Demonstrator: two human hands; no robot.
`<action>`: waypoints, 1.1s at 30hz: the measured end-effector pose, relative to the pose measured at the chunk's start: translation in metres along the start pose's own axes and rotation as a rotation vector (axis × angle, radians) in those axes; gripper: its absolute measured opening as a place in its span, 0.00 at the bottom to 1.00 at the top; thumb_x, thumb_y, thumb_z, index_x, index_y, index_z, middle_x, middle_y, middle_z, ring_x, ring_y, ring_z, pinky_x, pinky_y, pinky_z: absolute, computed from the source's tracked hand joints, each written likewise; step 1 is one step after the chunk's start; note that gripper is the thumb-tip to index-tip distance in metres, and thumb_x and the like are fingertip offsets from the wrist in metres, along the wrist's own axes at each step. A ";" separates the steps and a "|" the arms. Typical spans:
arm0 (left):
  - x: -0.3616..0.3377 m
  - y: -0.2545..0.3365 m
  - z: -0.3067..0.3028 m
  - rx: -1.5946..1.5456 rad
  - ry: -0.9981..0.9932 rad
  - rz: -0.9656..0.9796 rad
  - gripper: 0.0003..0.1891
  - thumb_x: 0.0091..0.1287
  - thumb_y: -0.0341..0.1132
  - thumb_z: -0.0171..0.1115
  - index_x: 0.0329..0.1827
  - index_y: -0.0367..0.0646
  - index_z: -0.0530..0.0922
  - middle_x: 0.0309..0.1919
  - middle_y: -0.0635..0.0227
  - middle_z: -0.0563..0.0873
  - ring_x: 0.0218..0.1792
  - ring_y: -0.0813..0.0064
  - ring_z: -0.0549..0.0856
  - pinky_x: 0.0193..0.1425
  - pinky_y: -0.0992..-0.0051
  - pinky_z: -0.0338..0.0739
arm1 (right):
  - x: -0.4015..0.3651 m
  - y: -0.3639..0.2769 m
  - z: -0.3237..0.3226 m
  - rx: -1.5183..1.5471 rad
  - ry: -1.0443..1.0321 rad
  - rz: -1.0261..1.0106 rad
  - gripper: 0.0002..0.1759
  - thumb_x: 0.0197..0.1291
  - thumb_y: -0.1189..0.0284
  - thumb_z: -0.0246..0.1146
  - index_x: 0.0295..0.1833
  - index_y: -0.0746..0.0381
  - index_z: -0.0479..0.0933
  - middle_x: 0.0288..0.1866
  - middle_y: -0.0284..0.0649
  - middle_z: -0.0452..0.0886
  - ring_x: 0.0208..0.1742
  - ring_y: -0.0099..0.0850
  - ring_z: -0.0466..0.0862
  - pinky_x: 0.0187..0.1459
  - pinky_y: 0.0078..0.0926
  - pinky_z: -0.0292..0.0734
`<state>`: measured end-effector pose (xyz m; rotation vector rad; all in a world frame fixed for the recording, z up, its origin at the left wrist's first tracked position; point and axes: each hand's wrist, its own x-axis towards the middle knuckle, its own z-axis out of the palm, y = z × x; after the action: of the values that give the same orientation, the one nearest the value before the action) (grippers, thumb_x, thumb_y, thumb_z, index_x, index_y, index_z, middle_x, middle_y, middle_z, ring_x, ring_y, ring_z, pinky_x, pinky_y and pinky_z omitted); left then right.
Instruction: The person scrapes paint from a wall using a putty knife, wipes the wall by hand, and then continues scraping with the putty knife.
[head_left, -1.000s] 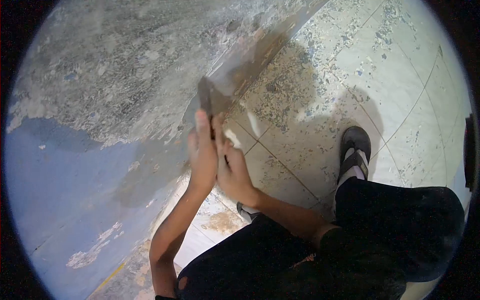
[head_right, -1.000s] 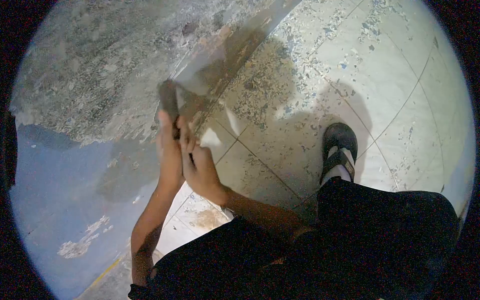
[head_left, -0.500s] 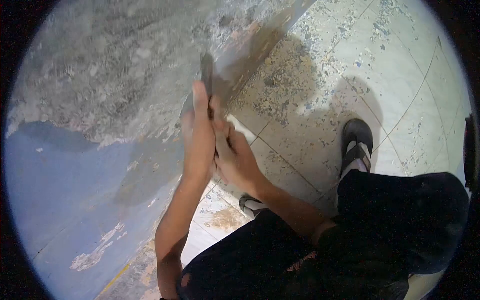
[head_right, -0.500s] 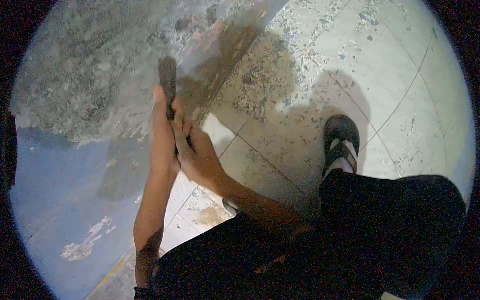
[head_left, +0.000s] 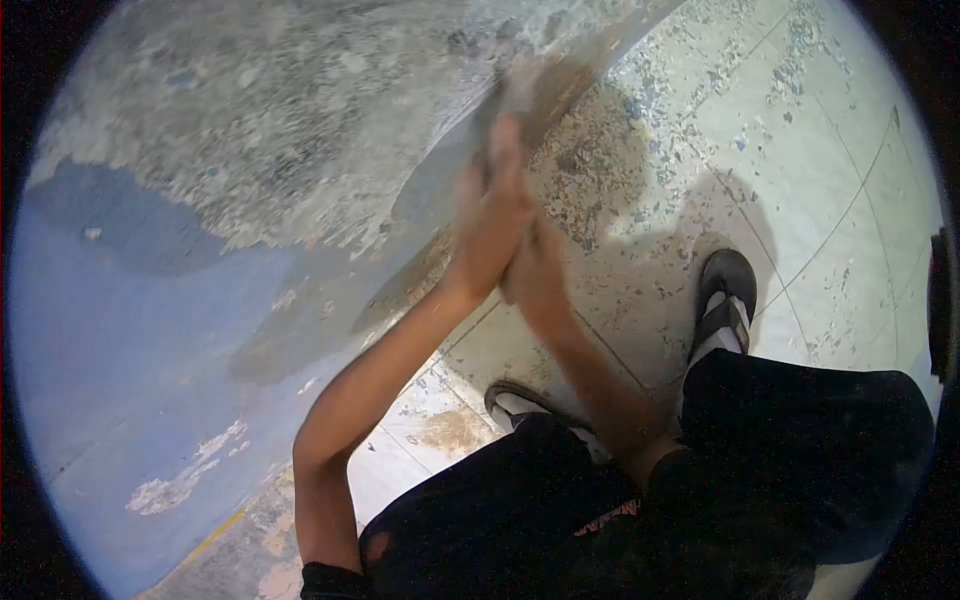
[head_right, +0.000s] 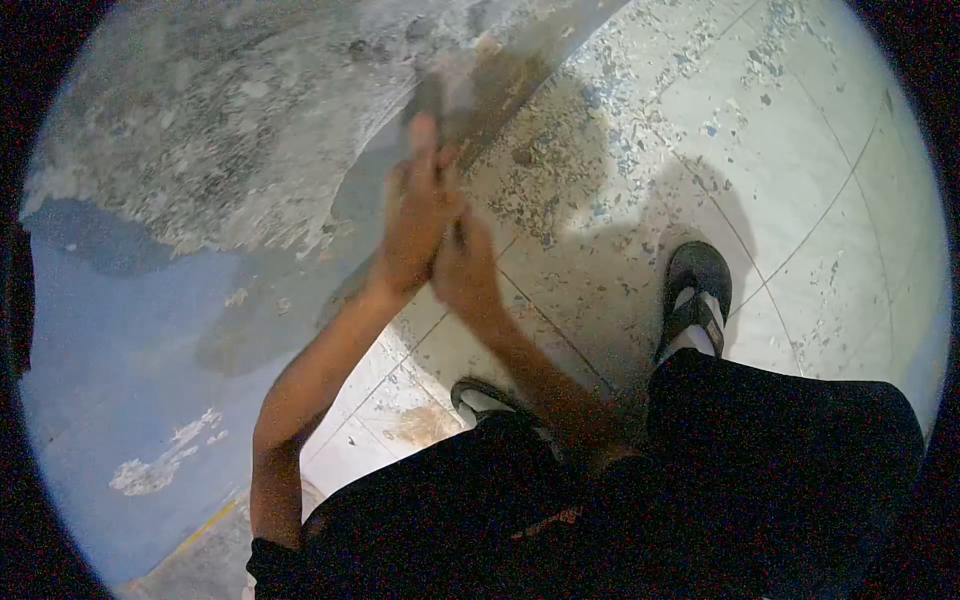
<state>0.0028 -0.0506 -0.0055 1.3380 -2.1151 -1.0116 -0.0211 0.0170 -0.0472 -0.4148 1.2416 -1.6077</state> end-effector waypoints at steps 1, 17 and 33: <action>-0.010 0.000 -0.022 -0.193 -0.067 -0.272 0.26 0.69 0.57 0.42 0.35 0.39 0.71 0.21 0.71 0.72 0.23 0.79 0.71 0.29 0.79 0.66 | -0.012 0.001 0.010 -0.025 -0.057 0.037 0.20 0.70 0.63 0.41 0.53 0.68 0.67 0.33 0.40 0.79 0.27 0.28 0.77 0.30 0.27 0.71; -0.006 0.042 -0.039 -0.561 0.030 -0.651 0.30 0.63 0.64 0.47 0.22 0.43 0.69 0.13 0.74 0.66 0.15 0.82 0.66 0.24 0.79 0.65 | -0.020 -0.055 0.015 0.105 -0.223 0.261 0.21 0.70 0.63 0.43 0.47 0.71 0.72 0.25 0.42 0.75 0.25 0.26 0.72 0.29 0.26 0.68; -0.009 0.029 -0.028 -0.453 0.002 -0.534 0.29 0.67 0.60 0.43 0.22 0.42 0.69 0.14 0.75 0.67 0.17 0.84 0.67 0.22 0.80 0.63 | -0.022 -0.030 0.013 0.172 -0.141 0.231 0.24 0.71 0.59 0.41 0.44 0.70 0.72 0.20 0.39 0.74 0.17 0.25 0.73 0.19 0.25 0.67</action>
<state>0.0095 -0.0443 0.0349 1.6780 -1.4120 -1.5773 -0.0172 0.0276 -0.0095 -0.2605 0.9976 -1.4479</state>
